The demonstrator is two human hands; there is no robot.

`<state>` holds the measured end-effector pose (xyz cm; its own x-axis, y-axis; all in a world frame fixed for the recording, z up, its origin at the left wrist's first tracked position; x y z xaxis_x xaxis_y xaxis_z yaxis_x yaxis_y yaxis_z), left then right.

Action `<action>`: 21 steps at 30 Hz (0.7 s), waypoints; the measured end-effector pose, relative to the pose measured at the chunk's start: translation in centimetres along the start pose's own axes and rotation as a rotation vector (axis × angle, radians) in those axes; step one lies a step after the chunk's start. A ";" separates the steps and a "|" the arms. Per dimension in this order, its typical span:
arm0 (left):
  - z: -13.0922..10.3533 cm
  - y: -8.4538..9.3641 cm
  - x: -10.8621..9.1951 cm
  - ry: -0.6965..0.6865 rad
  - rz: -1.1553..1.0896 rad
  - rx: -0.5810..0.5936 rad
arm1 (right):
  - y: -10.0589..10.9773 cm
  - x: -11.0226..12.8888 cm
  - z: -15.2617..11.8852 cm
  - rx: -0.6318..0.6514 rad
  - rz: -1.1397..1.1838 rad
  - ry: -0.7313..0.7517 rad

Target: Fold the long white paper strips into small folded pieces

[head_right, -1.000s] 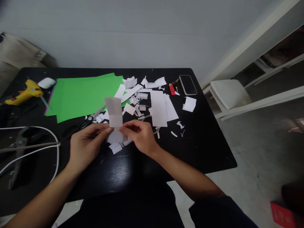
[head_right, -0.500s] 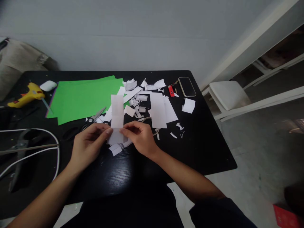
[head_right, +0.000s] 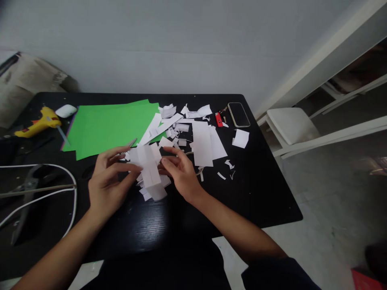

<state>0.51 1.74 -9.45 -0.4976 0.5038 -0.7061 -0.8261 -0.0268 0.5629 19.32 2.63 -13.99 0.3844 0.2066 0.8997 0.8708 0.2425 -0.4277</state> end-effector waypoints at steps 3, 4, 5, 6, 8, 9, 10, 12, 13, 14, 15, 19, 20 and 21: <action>0.0 0.0 -0.1 -0.006 0.029 0.010 | -0.5 -0.7 0.1 0.059 0.086 -0.111; 0.0 0.0 -0.2 -0.014 0.035 0.025 | -0.5 -0.6 0.0 0.060 0.071 -0.110; 0.0 -0.1 -0.3 -0.022 0.037 0.045 | -0.5 -0.5 0.0 0.051 0.043 -0.105; 0.0 -0.2 -0.4 -0.025 0.030 0.062 | -0.4 -0.5 0.0 0.037 0.012 -0.102; -0.1 -0.2 -0.4 -0.006 -0.056 0.044 | -0.3 -0.3 -0.1 0.003 -0.035 -0.105; -0.1 -0.1 -0.3 0.018 -0.147 0.005 | -0.2 -0.3 -0.2 -0.011 -0.047 -0.108; -0.2 0.0 0.0 0.050 -0.260 -0.038 | -0.2 -0.3 -0.2 -0.023 -0.052 -0.107; -0.3 -0.3 0.7 0.144 -0.478 -0.072 | -0.2 -0.3 -0.3 -0.037 -0.056 -0.099; -0.3 -0.8 1.0 0.209 -0.545 -0.034 | -0.2 -0.3 -0.3 -0.039 -0.060 -0.095; -0.3 -1.5 1.3 0.278 -0.570 0.033 | -0.2 -0.3 -0.3 -0.038 -0.067 -0.095; -0.4 -2.1 1.4 0.346 -0.563 0.107 | -0.3 -0.3 -0.3 -0.037 -0.075 -0.095; -0.8 -3.0 1.8 0.482 -0.489 0.231 | -0.4 -0.4 -0.4 -0.037 -0.104 -0.107; -0.8 -2.9 1.8 0.486 -0.494 0.221 | -0.4 -0.4 -0.4 -0.035 -0.105 -0.110; -0.8 -2.9 1.8 0.488 -0.506 0.212 | -0.4 -0.4 -0.4 -0.030 -0.103 -0.112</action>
Point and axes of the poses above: each hand's wrist, its own z-axis towards the middle knuckle, its own y-axis out of the back of the hand, x = y × z, the point moved 6 cm from there along z, towards the middle knuckle, and after that the axes turned 12 degrees about x, right-handed, at the moved point
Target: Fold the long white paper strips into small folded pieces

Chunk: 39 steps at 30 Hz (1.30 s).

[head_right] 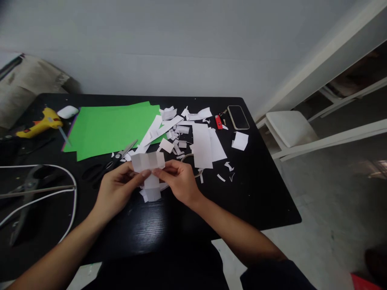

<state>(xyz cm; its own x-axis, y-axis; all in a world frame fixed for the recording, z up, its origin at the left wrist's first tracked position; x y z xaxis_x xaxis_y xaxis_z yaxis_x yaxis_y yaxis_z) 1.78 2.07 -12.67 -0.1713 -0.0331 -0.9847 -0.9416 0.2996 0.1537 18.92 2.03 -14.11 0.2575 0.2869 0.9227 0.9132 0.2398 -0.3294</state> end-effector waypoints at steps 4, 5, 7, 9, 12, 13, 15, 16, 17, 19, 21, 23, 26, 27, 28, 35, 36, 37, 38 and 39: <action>0.1 0.3 -0.2 -0.005 -0.048 0.002 | -0.2 0.2 -0.1 0.028 0.017 -0.002; 0.2 0.3 -0.3 -0.007 -0.057 0.005 | -0.2 0.3 -0.1 0.031 0.023 0.001; 0.2 0.3 -0.4 -0.010 -0.070 0.008 | -0.2 0.2 0.0 0.029 0.032 0.006; 0.3 0.3 -0.5 -0.015 -0.076 0.002 | 0.0 0.1 0.1 0.019 0.037 0.005; 0.3 0.3 -0.6 -0.024 -0.074 -0.007 | 0.2 -0.1 0.3 0.007 0.030 -0.002; 0.3 0.3 -0.6 -0.026 -0.073 -0.010 | 0.2 0.0 0.3 0.008 0.026 -0.002; 0.3 0.4 -0.7 -0.029 -0.069 -0.013 | 0.2 0.2 0.3 0.014 0.012 0.009; 0.3 0.4 -0.7 -0.029 -0.068 -0.016 | 0.1 0.3 0.3 0.019 0.007 0.018; 0.2 0.4 -0.7 -0.029 -0.069 -0.020 | 0.1 0.5 0.2 0.026 0.008 0.027; 0.3 0.5 -0.7 -0.024 -0.074 -0.030 | -0.1 0.7 0.1 0.045 0.028 0.048; 0.3 0.5 -0.6 -0.021 -0.081 -0.041 | -0.4 0.6 0.1 0.070 0.057 0.061; 0.3 0.4 -0.5 -0.019 -0.088 -0.042 | -0.5 0.5 0.2 0.084 0.044 0.066; 0.3 0.0 -0.1 -0.001 -0.106 -0.007 | -0.5 0.2 0.2 0.065 -0.059 0.062; 0.3 -0.1 0.0 0.006 -0.111 0.009 | -0.5 0.2 0.2 0.055 -0.095 0.060; 0.3 -0.2 0.1 0.010 -0.113 0.020 | -0.4 0.1 0.2 0.046 -0.121 0.056; 0.2 0.1 -0.5 -0.045 -0.025 0.014 | -0.5 0.5 0.1 0.023 -0.120 0.043; 0.2 0.1 -0.5 -0.052 -0.008 0.004 | -0.4 0.5 0.1 0.022 -0.118 0.038; 0.1 0.1 -0.4 -0.056 0.007 -0.008 | -0.4 0.4 0.0 0.019 -0.113 0.033; 0.0 0.1 -0.3 -0.057 0.020 -0.020 | -0.3 0.2 0.0 0.017 -0.105 0.029; 0.0 0.0 -0.1 -0.060 0.029 -0.026 | -0.3 0.0 0.0 0.014 -0.094 0.028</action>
<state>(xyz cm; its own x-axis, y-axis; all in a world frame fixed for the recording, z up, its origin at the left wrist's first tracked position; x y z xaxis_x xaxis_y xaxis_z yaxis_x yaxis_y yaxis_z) 1.81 2.03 -12.58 -0.1819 0.0325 -0.9828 -0.9439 0.2745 0.1838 18.65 1.96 -14.06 0.1801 0.2366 0.9548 0.9292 0.2777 -0.2440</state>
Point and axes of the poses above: each hand's wrist, its own z-axis towards the middle knuckle, its own y-axis out of the back of the hand, x = y × z, the point moved 6 cm from there along z, towards the middle knuckle, and after that the axes turned 12 degrees about x, right-handed, at the moved point
